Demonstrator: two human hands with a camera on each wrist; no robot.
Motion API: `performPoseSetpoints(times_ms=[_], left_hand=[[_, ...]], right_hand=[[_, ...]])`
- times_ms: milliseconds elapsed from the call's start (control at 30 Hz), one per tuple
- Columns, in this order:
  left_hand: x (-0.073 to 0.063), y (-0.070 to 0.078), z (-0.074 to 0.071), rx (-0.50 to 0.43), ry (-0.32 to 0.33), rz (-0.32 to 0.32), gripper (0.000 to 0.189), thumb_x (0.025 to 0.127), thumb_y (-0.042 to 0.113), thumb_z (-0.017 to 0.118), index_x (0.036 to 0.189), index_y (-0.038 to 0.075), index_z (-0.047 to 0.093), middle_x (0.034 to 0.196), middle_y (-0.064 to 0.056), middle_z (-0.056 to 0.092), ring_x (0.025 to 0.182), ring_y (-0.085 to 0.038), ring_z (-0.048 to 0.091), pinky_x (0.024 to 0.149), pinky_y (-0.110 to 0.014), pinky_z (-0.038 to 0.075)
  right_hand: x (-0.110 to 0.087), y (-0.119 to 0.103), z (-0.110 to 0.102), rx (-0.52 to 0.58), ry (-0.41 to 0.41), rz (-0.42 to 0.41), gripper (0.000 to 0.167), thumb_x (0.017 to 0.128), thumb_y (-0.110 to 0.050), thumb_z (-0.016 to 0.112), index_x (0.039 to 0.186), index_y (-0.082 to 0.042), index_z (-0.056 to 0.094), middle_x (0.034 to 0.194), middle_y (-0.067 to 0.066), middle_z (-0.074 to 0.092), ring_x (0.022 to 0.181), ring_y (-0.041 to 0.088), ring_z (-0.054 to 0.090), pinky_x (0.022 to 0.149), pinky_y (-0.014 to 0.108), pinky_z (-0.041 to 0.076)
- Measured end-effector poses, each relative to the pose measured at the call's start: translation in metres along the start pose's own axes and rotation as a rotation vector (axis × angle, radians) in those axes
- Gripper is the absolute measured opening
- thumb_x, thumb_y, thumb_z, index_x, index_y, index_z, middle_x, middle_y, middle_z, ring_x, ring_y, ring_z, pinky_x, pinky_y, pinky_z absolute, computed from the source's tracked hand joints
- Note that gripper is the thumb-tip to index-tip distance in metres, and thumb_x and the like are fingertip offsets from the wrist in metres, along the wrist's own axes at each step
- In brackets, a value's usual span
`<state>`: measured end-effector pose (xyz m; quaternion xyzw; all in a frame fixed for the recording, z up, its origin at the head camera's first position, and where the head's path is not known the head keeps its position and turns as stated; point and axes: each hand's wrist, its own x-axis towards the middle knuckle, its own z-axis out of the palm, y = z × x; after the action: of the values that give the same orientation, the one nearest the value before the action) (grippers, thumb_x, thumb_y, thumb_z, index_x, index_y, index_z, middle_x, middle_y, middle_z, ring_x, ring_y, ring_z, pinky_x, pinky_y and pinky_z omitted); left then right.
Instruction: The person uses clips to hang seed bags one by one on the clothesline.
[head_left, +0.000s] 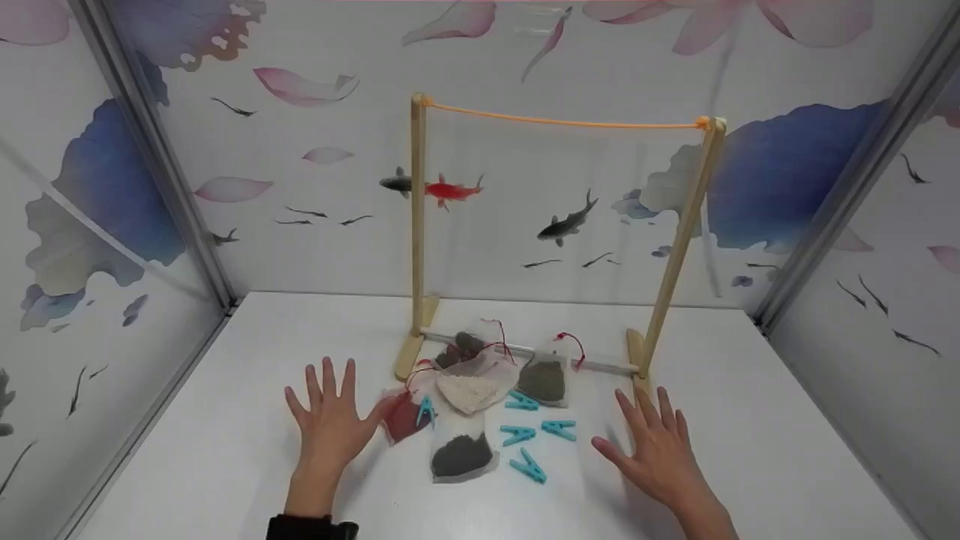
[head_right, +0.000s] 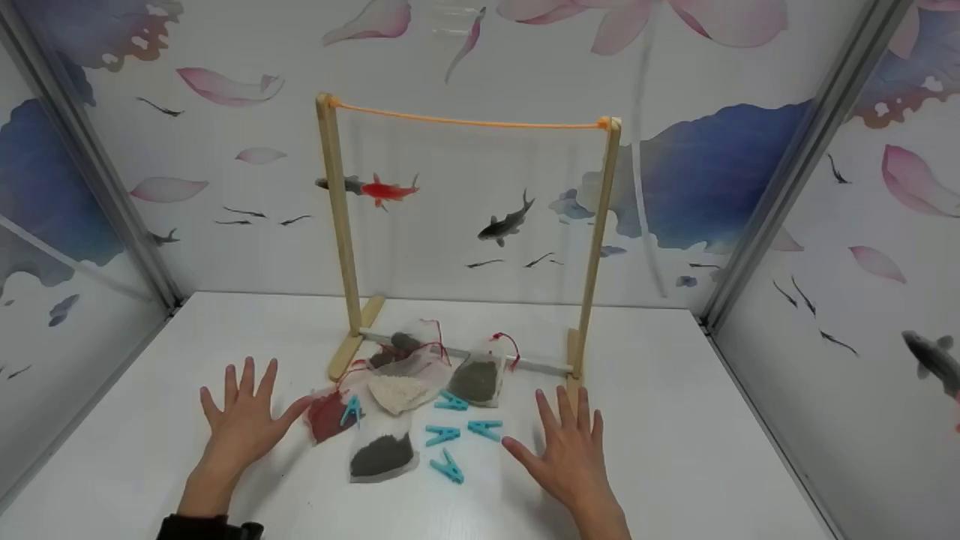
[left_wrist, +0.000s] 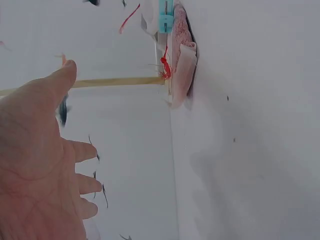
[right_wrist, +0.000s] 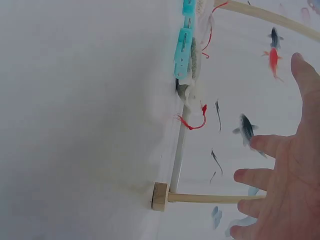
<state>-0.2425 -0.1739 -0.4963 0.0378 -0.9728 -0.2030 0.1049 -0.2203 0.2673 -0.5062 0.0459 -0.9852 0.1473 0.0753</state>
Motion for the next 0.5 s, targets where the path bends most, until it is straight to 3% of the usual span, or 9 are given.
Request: performPoseSetpoints(times_ms=[167, 300, 400, 500], left_hand=[[-0.004, 0.018, 0.006, -0.012, 0.059, 0.072, 0.085, 0.09, 0.055, 0.063, 0.152, 0.003, 0.037, 0.161, -0.031, 0.022, 0.151, -0.053, 0.009, 0.114, -0.076, -0.003], [-0.01, 0.037, 0.011, -0.076, 0.099, 0.175, 0.076, 0.09, 0.043, 0.07, 0.148, 0.003, 0.044, 0.157, -0.03, 0.032, 0.149, -0.051, 0.02, 0.115, -0.074, 0.005], [-0.017, 0.057, 0.016, -0.145, 0.068, 0.294, 0.065, 0.09, 0.034, 0.073, 0.143, 0.004, 0.051, 0.151, -0.026, 0.045, 0.144, -0.046, 0.036, 0.116, -0.069, 0.019], [-0.024, 0.082, 0.023, -0.192, -0.073, 0.398, 0.052, 0.091, 0.027, 0.074, 0.136, 0.008, 0.057, 0.14, -0.016, 0.058, 0.132, -0.034, 0.054, 0.111, -0.055, 0.04]], right_hand=[[0.0, -0.007, 0.002, 0.007, -0.012, -0.035, 0.085, 0.088, -0.065, 0.061, 0.153, -0.015, 0.039, 0.161, 0.025, 0.03, 0.151, 0.052, 0.011, 0.114, 0.076, 0.013], [0.002, -0.017, 0.001, 0.031, -0.015, -0.058, 0.085, 0.088, -0.063, 0.063, 0.153, -0.015, 0.04, 0.159, 0.024, 0.033, 0.15, 0.052, 0.013, 0.114, 0.075, 0.016], [0.004, -0.028, -0.003, 0.06, -0.036, -0.079, 0.082, 0.088, -0.057, 0.067, 0.152, -0.012, 0.042, 0.157, 0.026, 0.036, 0.15, 0.053, 0.015, 0.114, 0.074, 0.019], [0.007, -0.04, -0.007, 0.122, -0.099, -0.104, 0.072, 0.09, -0.042, 0.072, 0.148, -0.009, 0.046, 0.152, 0.026, 0.044, 0.147, 0.052, 0.026, 0.114, 0.07, 0.026]])
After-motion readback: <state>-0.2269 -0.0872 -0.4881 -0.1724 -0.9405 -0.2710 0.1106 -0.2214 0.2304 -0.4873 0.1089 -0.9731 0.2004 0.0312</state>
